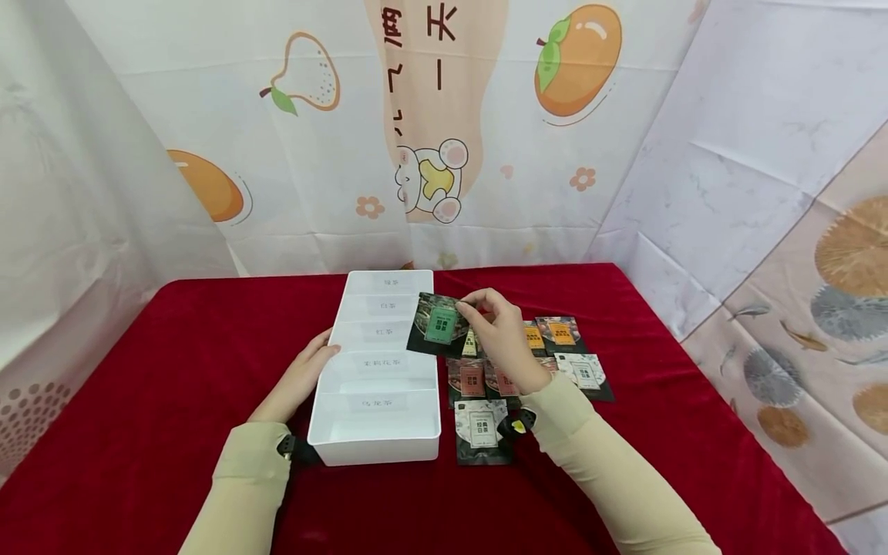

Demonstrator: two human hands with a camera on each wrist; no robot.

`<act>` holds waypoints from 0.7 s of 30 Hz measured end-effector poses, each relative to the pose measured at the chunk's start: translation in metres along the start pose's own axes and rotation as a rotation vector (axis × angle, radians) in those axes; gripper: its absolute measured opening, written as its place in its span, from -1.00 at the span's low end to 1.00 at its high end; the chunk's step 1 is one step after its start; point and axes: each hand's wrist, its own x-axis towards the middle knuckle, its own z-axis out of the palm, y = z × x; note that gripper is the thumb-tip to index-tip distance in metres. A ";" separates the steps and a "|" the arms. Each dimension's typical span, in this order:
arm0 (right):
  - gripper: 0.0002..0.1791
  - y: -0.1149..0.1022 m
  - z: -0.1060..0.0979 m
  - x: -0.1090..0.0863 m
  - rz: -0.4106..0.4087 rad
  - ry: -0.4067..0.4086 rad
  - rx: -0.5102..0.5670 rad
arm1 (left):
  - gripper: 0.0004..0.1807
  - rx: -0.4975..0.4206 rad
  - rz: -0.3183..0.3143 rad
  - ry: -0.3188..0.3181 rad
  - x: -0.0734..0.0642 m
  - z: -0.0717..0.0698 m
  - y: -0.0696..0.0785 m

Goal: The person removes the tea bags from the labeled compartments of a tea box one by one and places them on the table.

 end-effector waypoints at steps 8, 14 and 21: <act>-0.82 0.006 -0.010 -0.016 0.062 -0.046 0.019 | -0.31 0.004 -0.001 -0.002 0.001 0.000 -0.001; -0.79 0.009 -0.023 -0.027 0.097 -0.056 -0.007 | -0.32 -0.001 0.005 -0.004 0.000 0.001 0.000; -0.79 0.010 -0.033 -0.039 0.108 -0.057 -0.024 | -0.32 0.004 0.006 0.006 0.000 0.000 0.000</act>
